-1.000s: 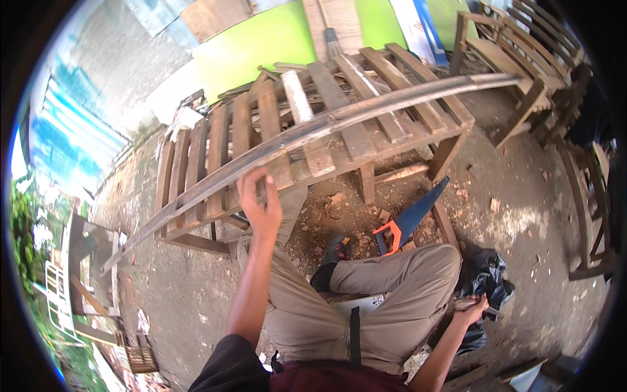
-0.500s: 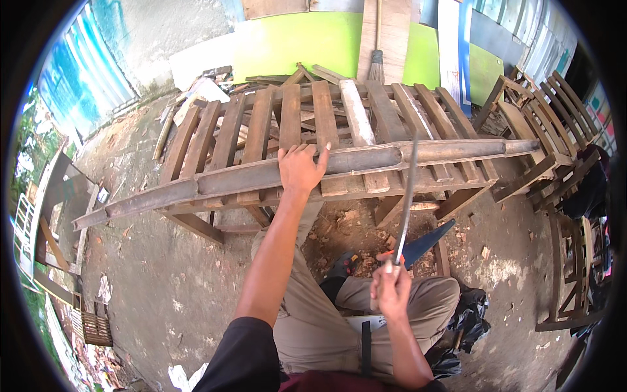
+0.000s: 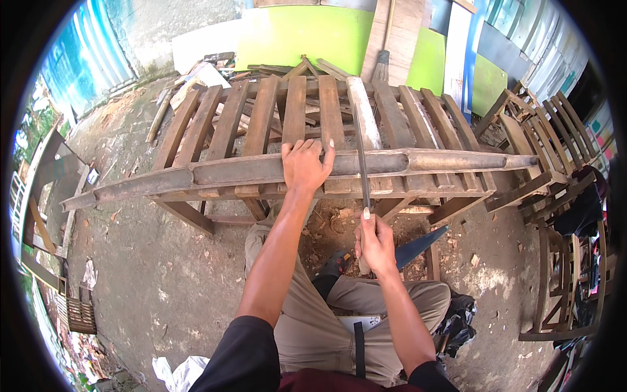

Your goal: The person uses a hand saw to cut a long bamboo pole resting on a wooden pallet. They hold the pole with one hand and saw with the other, completing the cut and separating the pieces.

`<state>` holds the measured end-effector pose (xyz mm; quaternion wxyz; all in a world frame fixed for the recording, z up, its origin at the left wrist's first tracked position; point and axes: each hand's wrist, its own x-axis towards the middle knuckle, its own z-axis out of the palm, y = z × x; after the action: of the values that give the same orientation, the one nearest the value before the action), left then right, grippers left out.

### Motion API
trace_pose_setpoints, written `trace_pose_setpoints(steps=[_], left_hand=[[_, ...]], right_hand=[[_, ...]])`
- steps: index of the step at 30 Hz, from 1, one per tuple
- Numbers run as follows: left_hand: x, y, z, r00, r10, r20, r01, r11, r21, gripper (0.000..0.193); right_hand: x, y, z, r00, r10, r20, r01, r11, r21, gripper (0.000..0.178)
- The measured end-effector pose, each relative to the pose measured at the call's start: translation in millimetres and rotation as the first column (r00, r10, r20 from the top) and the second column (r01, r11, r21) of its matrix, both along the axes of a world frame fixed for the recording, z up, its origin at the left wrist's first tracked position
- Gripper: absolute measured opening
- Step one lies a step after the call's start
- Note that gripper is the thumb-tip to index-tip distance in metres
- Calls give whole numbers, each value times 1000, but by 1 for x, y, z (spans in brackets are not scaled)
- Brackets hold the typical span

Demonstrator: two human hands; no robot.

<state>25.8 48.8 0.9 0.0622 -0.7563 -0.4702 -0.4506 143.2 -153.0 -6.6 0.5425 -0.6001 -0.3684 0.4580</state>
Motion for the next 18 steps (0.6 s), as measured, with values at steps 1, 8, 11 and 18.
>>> trace_pose_setpoints(steps=[1,8,11,18], left_hand=[[0,1,-1,1000,-4,7,4,1000,19,39],[-2,-1,-1,1000,-10,-10,10,1000,19,35],[-2,0,-3,1000,-20,16,19,998,61,33],[-4,3,-10,1000,4,-12,-4,1000,-17,29]], right_hand=[[0,1,1,1000,-8,-17,8,1000,-4,45],[-8,-3,21,992,-82,97,52,958,281,43],[-7,-3,18,985,-89,150,44,960,277,50],[17,-3,-2,995,67,-75,-69,997,-20,60]])
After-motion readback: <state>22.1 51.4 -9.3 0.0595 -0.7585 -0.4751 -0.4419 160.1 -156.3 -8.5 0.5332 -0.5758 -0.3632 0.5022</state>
